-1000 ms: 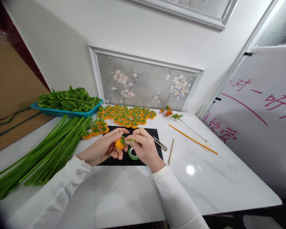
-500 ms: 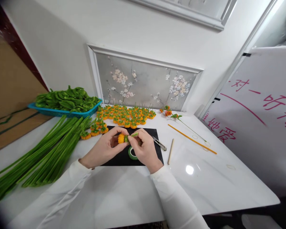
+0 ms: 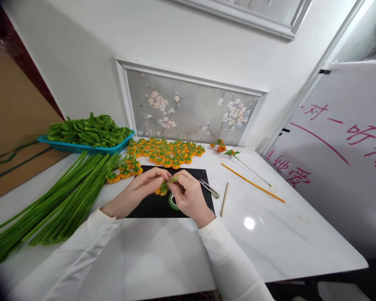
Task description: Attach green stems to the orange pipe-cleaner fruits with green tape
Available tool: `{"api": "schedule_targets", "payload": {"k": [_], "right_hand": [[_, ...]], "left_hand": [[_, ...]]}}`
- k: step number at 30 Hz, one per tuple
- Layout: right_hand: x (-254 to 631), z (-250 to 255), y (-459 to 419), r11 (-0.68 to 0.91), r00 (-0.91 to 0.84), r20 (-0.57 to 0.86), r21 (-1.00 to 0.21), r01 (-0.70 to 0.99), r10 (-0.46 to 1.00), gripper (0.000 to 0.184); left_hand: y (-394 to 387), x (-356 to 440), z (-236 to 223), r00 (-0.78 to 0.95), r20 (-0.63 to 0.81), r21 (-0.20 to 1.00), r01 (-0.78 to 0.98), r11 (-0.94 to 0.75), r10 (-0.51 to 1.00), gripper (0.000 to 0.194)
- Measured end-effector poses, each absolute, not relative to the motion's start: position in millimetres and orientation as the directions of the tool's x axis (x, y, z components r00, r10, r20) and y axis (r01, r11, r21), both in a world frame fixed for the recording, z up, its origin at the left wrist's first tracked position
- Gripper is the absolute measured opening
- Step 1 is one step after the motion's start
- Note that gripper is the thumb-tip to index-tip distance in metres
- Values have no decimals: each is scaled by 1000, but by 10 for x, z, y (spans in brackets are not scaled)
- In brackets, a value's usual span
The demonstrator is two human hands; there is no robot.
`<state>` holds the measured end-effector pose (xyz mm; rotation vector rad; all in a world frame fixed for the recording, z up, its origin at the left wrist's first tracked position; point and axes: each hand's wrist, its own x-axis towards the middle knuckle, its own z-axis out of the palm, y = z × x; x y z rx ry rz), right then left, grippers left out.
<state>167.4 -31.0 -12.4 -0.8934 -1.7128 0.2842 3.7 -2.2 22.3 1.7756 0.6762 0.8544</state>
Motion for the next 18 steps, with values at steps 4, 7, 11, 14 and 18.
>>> {"api": "schedule_targets", "payload": {"k": [4, 7, 11, 14, 18], "right_hand": [[1668, -152, -291, 657, -99, 699, -600, 456, 708, 12], [1682, -178, -268, 627, -131, 664, -594, 504, 736, 13], [1692, -209, -252, 624, -164, 659, -558, 547, 734, 11], [1691, -232, -248, 630, -171, 683, -509, 586, 710, 11], [1710, -257, -236, 641, -222, 692, -434, 633, 687, 15]], "left_hand": [[-17, 29, 206, 567, 363, 765, 271, -584, 739, 24], [-6, 21, 198, 583, 361, 679, 371, -633, 728, 12], [4, 34, 175, 570, 415, 588, 427, -687, 710, 6], [17, 48, 141, 548, 476, 544, 431, -720, 688, 8], [58, 34, 101, 556, 469, 584, 388, -713, 687, 7]]}}
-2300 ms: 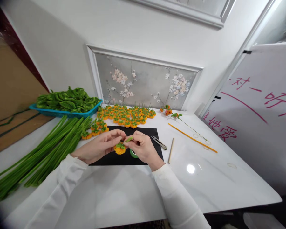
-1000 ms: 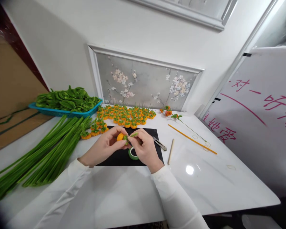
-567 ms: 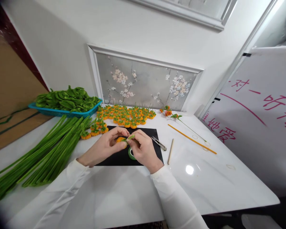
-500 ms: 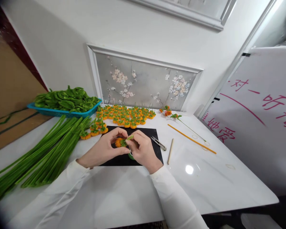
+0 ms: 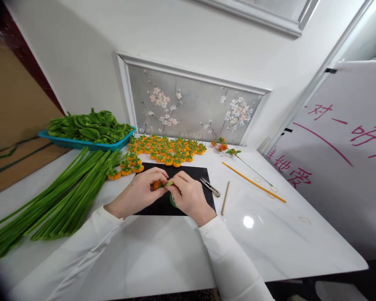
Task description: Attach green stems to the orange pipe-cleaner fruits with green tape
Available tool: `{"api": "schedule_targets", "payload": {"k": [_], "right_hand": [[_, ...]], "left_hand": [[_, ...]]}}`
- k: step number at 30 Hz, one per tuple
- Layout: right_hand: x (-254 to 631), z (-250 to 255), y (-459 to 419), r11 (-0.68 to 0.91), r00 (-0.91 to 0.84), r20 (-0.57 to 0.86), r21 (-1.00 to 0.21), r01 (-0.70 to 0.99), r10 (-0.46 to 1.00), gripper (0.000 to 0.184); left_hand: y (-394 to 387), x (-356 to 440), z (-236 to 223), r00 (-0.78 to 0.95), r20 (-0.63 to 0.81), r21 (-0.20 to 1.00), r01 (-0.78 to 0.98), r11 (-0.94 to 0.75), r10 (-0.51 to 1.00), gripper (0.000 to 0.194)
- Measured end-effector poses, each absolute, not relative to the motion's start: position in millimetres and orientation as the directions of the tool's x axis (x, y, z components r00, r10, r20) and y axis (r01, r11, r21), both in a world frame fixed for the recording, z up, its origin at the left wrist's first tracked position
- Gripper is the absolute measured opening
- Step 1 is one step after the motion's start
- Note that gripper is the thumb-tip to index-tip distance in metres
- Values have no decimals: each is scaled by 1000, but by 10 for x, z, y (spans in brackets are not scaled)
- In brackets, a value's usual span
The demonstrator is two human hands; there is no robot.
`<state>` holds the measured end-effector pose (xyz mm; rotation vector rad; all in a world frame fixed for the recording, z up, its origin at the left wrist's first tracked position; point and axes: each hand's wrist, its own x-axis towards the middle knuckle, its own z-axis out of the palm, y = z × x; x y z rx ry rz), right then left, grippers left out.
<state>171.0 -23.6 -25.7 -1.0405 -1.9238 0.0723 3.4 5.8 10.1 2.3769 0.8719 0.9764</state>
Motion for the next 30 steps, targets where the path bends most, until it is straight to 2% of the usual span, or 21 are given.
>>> {"api": "schedule_targets", "payload": {"k": [3, 7, 10, 12, 21, 30], "right_hand": [[1746, -252, -231, 649, -258, 688, -397, 649, 678, 19], [1775, -214, -258, 644, -281, 692, -340, 686, 665, 19], [1766, -189, -285, 641, -332, 666, -288, 711, 668, 19], [1756, -184, -292, 644, -351, 653, -278, 712, 671, 19], [1747, -169, -284, 670, -339, 653, -356, 652, 677, 20], [1781, -173, -263, 673, -327, 645, -407, 618, 690, 17]], "left_hand": [[88, 8, 101, 566, 400, 709, 308, -635, 721, 7], [94, -24, 157, 641, 236, 879, 179, -441, 730, 11], [78, -46, 215, 696, 92, 933, 190, -306, 712, 14], [65, -51, 241, 714, 55, 936, 205, -285, 698, 15], [100, -11, 157, 610, 258, 851, 223, -475, 749, 19], [133, -42, 147, 633, 287, 806, 247, -539, 719, 18]]}}
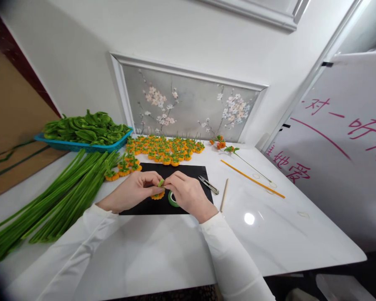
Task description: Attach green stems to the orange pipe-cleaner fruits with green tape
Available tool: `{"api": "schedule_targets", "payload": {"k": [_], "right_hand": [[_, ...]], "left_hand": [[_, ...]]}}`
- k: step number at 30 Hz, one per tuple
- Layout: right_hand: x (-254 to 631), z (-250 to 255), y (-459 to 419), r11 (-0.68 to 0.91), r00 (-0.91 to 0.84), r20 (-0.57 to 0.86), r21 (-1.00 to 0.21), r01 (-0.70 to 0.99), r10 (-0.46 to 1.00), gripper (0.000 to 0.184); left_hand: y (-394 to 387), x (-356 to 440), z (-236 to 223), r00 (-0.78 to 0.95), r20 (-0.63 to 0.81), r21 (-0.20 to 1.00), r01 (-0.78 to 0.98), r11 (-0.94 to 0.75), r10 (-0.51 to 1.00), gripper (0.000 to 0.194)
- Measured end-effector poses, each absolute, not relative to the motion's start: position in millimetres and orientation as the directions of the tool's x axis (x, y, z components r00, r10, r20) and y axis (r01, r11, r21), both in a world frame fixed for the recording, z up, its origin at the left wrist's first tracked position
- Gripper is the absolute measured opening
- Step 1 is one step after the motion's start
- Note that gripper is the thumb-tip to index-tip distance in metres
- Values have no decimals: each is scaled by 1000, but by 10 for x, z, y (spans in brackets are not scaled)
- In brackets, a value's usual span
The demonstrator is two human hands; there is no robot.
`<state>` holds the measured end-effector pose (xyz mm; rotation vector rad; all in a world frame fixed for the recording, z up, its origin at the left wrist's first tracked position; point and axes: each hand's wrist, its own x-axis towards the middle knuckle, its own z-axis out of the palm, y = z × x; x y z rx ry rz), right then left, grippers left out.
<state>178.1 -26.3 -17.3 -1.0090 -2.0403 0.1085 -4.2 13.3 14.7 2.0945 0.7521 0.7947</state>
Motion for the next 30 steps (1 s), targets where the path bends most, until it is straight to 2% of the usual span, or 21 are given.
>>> {"api": "schedule_targets", "payload": {"k": [9, 14, 18, 21, 24, 30], "right_hand": [[1782, -175, -257, 683, -326, 649, -423, 596, 687, 17], [1770, -157, -254, 672, -300, 660, -426, 606, 689, 16], [1765, -130, -272, 673, -301, 654, -441, 595, 694, 21], [1759, -148, -266, 686, -312, 662, -430, 587, 681, 17], [1731, -188, -249, 673, -273, 687, -417, 611, 674, 18], [1678, -190, -242, 639, -185, 704, -461, 616, 685, 18]], "left_hand": [[142, -39, 109, 580, 240, 816, 314, -485, 779, 14], [148, -31, 106, 606, 265, 799, 298, -522, 750, 18], [167, -39, 95, 632, 247, 766, 337, -548, 734, 21], [173, -40, 77, 659, 237, 720, 374, -584, 714, 22], [162, -22, 63, 648, 240, 681, 419, -601, 723, 22], [141, 20, 50, 649, 306, 675, 368, -639, 697, 22]]}}
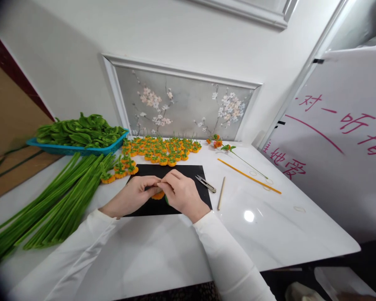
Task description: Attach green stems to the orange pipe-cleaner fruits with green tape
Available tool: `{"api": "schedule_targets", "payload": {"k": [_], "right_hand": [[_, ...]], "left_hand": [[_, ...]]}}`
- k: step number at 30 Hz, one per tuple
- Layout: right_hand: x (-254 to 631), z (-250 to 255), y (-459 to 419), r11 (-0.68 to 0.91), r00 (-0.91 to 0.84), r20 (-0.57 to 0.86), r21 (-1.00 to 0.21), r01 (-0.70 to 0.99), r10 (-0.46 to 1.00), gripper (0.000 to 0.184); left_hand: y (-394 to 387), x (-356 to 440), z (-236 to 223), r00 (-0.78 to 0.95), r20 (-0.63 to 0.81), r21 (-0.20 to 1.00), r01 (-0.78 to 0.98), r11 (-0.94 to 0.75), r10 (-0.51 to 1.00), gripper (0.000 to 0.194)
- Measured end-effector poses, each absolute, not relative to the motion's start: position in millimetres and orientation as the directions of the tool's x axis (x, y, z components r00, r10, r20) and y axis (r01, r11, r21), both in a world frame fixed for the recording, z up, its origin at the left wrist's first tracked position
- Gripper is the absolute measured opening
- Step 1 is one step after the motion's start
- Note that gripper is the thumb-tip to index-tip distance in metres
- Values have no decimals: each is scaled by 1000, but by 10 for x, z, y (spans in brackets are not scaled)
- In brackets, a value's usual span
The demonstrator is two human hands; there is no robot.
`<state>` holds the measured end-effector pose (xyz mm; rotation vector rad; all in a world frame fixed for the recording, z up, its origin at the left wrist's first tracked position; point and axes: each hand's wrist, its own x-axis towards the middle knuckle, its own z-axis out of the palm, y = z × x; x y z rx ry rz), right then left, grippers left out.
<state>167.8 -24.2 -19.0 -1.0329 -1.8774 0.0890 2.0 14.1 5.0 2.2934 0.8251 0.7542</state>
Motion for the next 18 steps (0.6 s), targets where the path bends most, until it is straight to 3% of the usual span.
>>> {"api": "schedule_targets", "payload": {"k": [5, 18], "right_hand": [[1729, -155, -235, 665, -204, 672, -552, 503, 712, 7], [1695, -118, -278, 635, -150, 649, -627, 451, 746, 11]], "left_hand": [[149, 1, 75, 678, 233, 724, 357, -590, 697, 26], [135, -24, 114, 721, 132, 812, 315, -491, 680, 27]]}}
